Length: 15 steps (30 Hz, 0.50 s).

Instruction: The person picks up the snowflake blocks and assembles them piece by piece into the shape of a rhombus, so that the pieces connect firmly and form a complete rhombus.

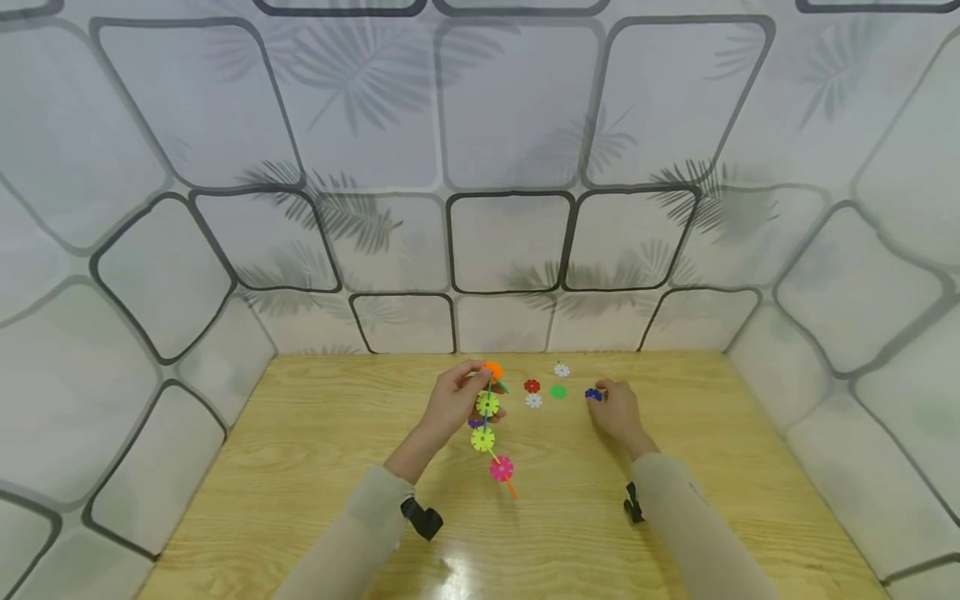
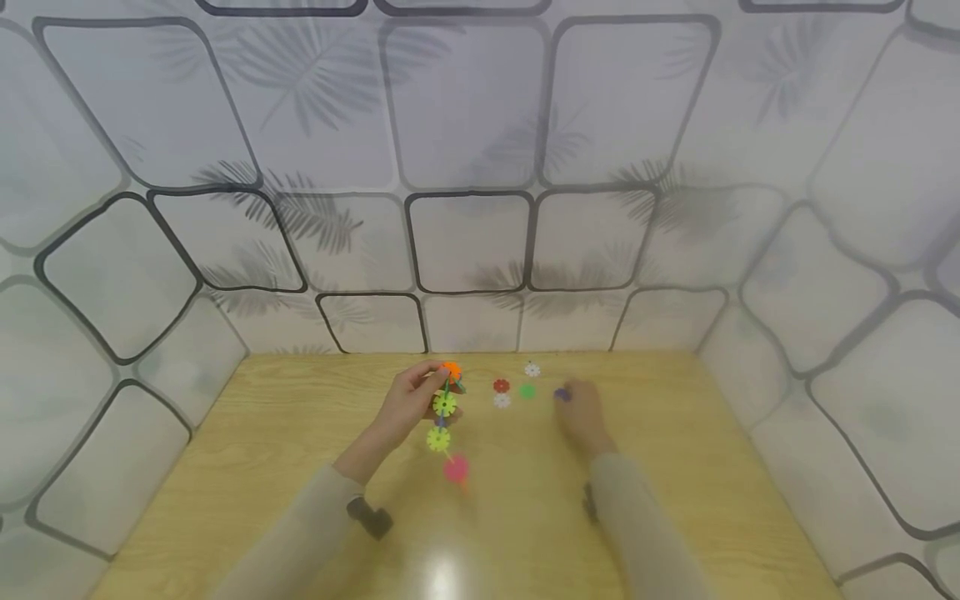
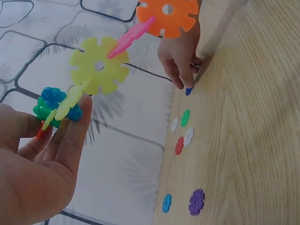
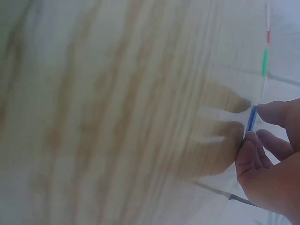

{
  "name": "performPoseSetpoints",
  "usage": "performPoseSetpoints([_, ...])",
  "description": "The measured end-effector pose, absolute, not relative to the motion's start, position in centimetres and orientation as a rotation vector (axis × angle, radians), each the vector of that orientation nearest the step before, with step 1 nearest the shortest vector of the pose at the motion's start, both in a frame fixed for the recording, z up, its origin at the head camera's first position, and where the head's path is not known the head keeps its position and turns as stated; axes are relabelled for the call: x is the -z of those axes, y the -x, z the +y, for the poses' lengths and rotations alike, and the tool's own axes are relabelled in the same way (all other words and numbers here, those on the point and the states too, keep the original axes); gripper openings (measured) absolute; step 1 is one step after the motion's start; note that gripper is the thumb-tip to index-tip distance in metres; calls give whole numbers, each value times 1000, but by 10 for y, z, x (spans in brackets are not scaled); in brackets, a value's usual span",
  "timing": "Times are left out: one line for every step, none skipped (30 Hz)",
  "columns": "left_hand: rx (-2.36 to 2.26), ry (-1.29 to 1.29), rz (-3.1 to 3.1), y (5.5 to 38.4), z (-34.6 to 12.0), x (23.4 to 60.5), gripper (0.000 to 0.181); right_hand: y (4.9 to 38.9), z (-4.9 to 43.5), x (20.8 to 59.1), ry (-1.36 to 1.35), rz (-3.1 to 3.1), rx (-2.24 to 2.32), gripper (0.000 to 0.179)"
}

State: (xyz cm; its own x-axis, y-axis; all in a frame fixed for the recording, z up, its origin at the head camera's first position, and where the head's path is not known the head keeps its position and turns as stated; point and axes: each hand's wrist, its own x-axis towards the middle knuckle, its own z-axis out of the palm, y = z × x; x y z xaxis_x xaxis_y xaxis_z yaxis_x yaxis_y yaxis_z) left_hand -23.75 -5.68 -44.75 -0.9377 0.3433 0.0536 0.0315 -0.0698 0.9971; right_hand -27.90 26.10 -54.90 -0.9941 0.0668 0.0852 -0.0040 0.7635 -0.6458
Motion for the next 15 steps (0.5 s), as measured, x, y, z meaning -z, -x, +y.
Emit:
performPoseSetpoints([-2111,-404,1981,238,-57,448,31,278,261,548,61,-2847,-1058,45])
performPoseSetpoints([-2110,-400,1982,238,-57,448,32,277,261,548,69,-2843,-1069,46])
performPoseSetpoints([-2110,-398,1982,238,-57,448,32,277,261,548,71,-2845,-1063,46])
performPoseSetpoints([-2109,-394,1982,239,-57,448,32,277,261,548,70,-2850,-1054,46])
performPoseSetpoints([-2108,-392,1984,239,-57,448,33,277,262,549,69,-2853,-1048,46])
performPoseSetpoints([-2108,-394,1986,239,-57,448,33,277,262,550,66,-2858,-1042,45])
performPoseSetpoints([-2106,-395,1991,239,-57,448,33,278,263,551,61,-2864,-1034,45])
performPoseSetpoints([-2106,-401,1996,239,-58,448,33,279,263,552,58,-2867,-1029,44])
performPoseSetpoints([-2103,-404,2004,240,-58,448,32,279,263,553,55,-2873,-1026,43])
performPoseSetpoints([-2101,-406,2010,241,-58,448,31,280,264,553,52,-2874,-1027,43])
performPoseSetpoints([-2097,-409,2019,241,-58,449,30,280,264,554,53,-2875,-1031,42])
performPoseSetpoints([-2093,-412,2027,242,-58,449,30,281,264,553,56,-2874,-1037,42])
performPoseSetpoints([-2088,-412,2033,243,-58,449,29,281,265,553,56,-2872,-1037,41])
performPoseSetpoints([-2085,-413,2038,243,-58,450,30,281,265,554,55,-2868,-1038,39])
performPoseSetpoints([-2081,-410,2042,244,-58,450,31,282,265,554,54,-2867,-1040,37])
